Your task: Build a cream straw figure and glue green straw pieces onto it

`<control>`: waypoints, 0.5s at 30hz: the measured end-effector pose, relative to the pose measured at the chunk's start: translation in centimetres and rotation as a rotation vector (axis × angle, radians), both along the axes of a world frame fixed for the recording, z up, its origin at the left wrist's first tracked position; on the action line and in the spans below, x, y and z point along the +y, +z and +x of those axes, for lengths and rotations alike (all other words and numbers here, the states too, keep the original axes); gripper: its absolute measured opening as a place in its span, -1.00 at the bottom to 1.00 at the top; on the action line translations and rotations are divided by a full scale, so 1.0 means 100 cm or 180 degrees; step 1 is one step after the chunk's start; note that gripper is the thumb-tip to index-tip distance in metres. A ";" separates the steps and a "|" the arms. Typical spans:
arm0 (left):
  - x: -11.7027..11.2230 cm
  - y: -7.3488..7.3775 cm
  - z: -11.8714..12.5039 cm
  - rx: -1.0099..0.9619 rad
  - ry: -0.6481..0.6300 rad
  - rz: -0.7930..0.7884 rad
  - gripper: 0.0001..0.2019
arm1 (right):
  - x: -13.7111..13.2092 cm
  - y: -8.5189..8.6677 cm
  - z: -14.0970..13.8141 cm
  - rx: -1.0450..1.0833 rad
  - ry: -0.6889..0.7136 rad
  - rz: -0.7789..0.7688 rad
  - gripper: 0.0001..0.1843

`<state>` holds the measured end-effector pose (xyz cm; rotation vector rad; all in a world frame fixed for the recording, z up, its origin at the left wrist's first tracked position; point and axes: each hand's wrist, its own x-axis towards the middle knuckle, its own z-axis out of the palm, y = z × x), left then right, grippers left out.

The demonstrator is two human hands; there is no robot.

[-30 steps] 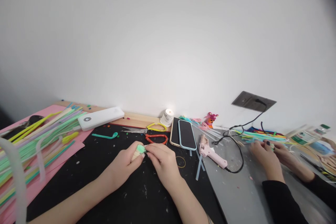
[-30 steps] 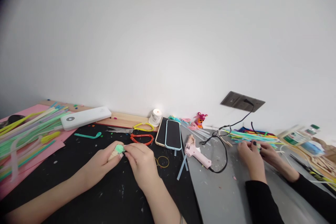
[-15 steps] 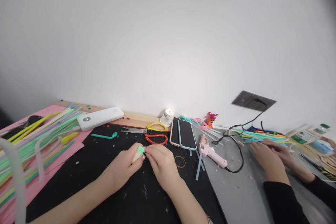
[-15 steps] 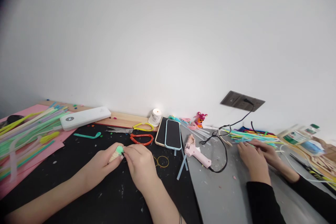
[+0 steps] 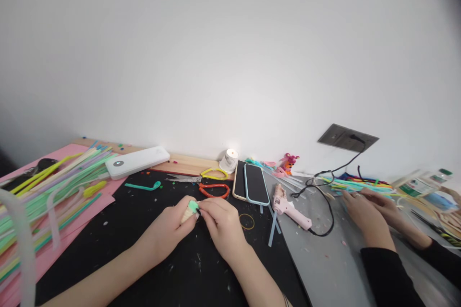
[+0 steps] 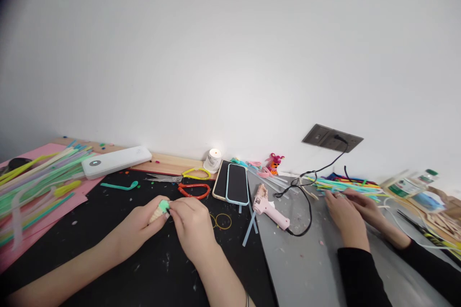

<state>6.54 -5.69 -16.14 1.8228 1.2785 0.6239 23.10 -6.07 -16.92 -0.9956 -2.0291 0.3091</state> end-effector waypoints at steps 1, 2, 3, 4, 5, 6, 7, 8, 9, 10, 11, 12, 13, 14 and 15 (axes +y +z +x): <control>0.000 0.000 0.000 -0.0003 -0.0003 0.0003 -0.89 | 0.000 0.000 0.000 0.0005 0.0012 0.0000 -0.76; 0.000 -0.001 0.000 -0.0010 -0.0011 0.0004 -0.89 | 0.000 0.000 0.000 0.0015 0.0023 0.0003 -0.76; 0.000 -0.001 0.000 -0.0018 -0.0019 0.0003 -0.89 | 0.001 0.000 -0.001 0.0026 0.0029 0.0004 -0.75; 0.000 -0.001 0.001 -0.0026 -0.0023 0.0002 -0.89 | 0.001 0.001 -0.001 0.0036 0.0034 -0.0005 -0.76; 0.000 0.000 0.001 -0.0032 -0.0027 -0.0004 -0.89 | 0.001 0.001 -0.001 0.0052 0.0032 -0.0020 -0.76; 0.000 0.000 0.001 -0.0047 -0.0027 -0.0013 -0.89 | 0.000 0.002 -0.002 0.0070 0.0033 -0.0043 -0.76; 0.000 0.001 0.001 -0.0076 -0.0018 -0.0023 -0.88 | 0.000 0.003 -0.002 0.0098 0.0029 -0.0079 -0.77; 0.000 0.002 0.001 -0.0126 -0.0002 -0.0024 -0.87 | -0.001 0.004 -0.002 0.0131 0.0019 -0.0123 -0.77; 0.000 0.003 0.001 -0.0198 0.0023 -0.0022 -0.87 | -0.001 0.005 -0.002 0.0157 0.0001 -0.0182 -0.77; 0.000 0.004 0.001 -0.0280 0.0055 -0.0021 -0.86 | -0.002 0.006 -0.002 0.0176 -0.0039 -0.0250 -0.76; 0.001 0.005 0.000 -0.0360 0.0093 -0.0027 -0.85 | -0.002 0.007 -0.002 0.0180 -0.0105 -0.0329 -0.75; 0.001 0.005 0.000 -0.0435 0.0129 -0.0048 -0.83 | -0.002 0.008 -0.001 0.0168 -0.0195 -0.0427 -0.75; 0.001 0.004 -0.001 -0.0501 0.0165 -0.0081 -0.82 | -0.002 0.008 -0.001 0.0143 -0.0296 -0.0533 -0.76; 0.002 0.003 -0.001 -0.0564 0.0205 -0.0117 -0.82 | -0.002 0.008 -0.001 0.0103 -0.0377 -0.0645 -0.79; 0.002 0.002 -0.002 -0.0633 0.0235 -0.0157 -0.81 | -0.001 0.008 -0.001 0.0065 -0.0436 -0.0753 -0.83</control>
